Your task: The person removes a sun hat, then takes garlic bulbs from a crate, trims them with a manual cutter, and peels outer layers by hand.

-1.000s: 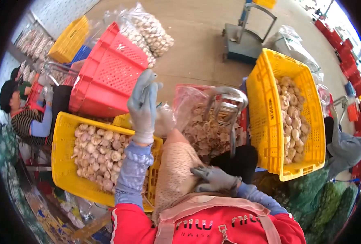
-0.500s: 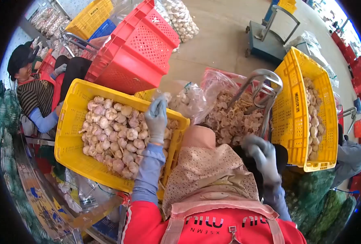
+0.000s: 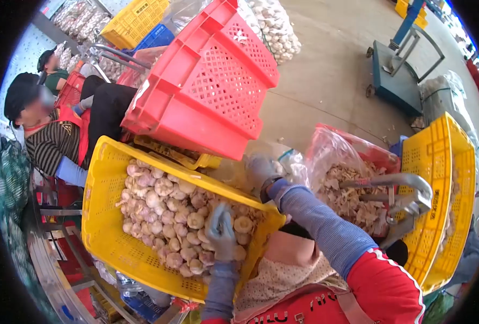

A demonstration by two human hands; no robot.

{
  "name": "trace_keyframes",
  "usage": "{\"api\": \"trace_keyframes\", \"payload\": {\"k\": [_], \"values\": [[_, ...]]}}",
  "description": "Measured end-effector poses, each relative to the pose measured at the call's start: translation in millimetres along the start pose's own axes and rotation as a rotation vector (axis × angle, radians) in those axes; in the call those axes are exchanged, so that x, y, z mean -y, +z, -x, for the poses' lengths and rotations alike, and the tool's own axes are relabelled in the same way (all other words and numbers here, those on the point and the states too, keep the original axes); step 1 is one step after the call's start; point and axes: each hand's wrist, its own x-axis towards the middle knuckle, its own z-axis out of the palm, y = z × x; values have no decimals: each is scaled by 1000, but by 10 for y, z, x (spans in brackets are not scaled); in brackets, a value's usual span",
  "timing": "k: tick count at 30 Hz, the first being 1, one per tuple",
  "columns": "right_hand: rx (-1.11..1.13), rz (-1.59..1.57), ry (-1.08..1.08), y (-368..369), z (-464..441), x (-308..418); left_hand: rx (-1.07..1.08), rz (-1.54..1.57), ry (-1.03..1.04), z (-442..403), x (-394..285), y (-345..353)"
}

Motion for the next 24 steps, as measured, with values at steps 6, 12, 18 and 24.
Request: {"api": "trace_keyframes", "payload": {"k": [6,12,18,24], "values": [[-18,-324,148,-45,-82,-222,-29,29,-196,304,95,158],[67,-2296,443,-316,774,-881,109,33,151,-319,-456,386],[-179,-2807,327,-499,1355,-945,395,-852,247,-885,-905,715],[-304,-1548,498,-520,1236,-851,833,-1270,174,-1143,-585,996]]}}
